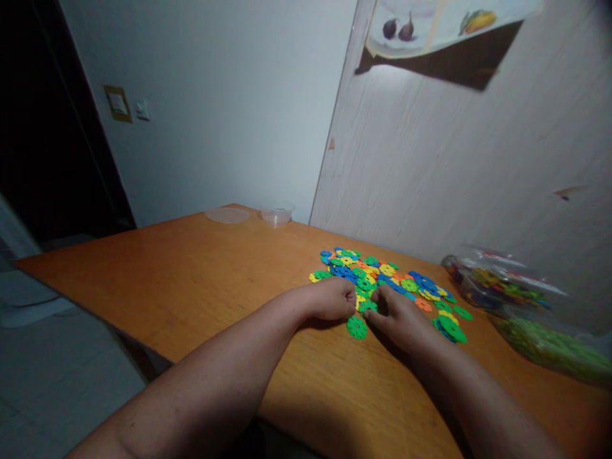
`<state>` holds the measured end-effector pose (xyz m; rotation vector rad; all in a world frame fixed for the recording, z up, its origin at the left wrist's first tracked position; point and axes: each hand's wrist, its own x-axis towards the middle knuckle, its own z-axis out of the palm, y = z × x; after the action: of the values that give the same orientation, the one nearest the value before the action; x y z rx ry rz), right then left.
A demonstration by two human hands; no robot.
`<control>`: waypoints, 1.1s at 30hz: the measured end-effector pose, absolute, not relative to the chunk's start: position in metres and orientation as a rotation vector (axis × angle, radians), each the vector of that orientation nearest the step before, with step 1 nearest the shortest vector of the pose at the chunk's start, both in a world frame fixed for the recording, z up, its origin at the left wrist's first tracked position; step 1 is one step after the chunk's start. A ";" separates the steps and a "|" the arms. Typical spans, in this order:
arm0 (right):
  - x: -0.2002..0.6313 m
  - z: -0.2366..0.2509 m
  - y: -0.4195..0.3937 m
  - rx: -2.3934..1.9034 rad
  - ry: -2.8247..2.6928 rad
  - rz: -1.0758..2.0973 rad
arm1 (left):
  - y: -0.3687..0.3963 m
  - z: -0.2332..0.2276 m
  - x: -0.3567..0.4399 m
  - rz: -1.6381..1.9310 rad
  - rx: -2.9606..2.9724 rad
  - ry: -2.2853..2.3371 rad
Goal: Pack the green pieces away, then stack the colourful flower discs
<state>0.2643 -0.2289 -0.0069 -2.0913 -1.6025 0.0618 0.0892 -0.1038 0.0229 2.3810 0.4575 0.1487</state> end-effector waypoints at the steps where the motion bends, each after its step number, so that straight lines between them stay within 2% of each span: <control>1: 0.264 -0.007 -0.229 -2.038 -1.579 0.098 | -0.103 0.022 0.089 0.183 2.359 0.478; 4: 0.262 -0.009 -0.229 -1.856 -1.409 0.327 | -0.096 0.019 0.091 0.294 2.301 0.551; 9: 0.252 -0.010 -0.235 -1.563 -1.094 0.926 | -0.078 0.018 0.092 0.429 2.351 0.607; 13: 0.245 -0.005 -0.236 -1.573 -1.078 1.094 | -0.069 0.022 0.088 0.482 2.343 0.696; 23: 0.260 -0.021 -0.229 -1.715 -1.149 0.827 | -0.062 0.029 0.078 0.457 2.383 0.898; 29: 0.269 -0.016 -0.225 -2.000 -1.363 0.261 | -0.063 0.031 0.075 0.397 2.418 1.004; 33: 0.264 -0.011 -0.221 -2.172 -1.526 0.083 | -0.060 0.032 0.075 0.342 2.433 0.990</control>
<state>0.2640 -0.2206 -0.0112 -2.1721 -1.5261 0.0830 0.0746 -0.0604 0.0324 2.4331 0.9895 0.3421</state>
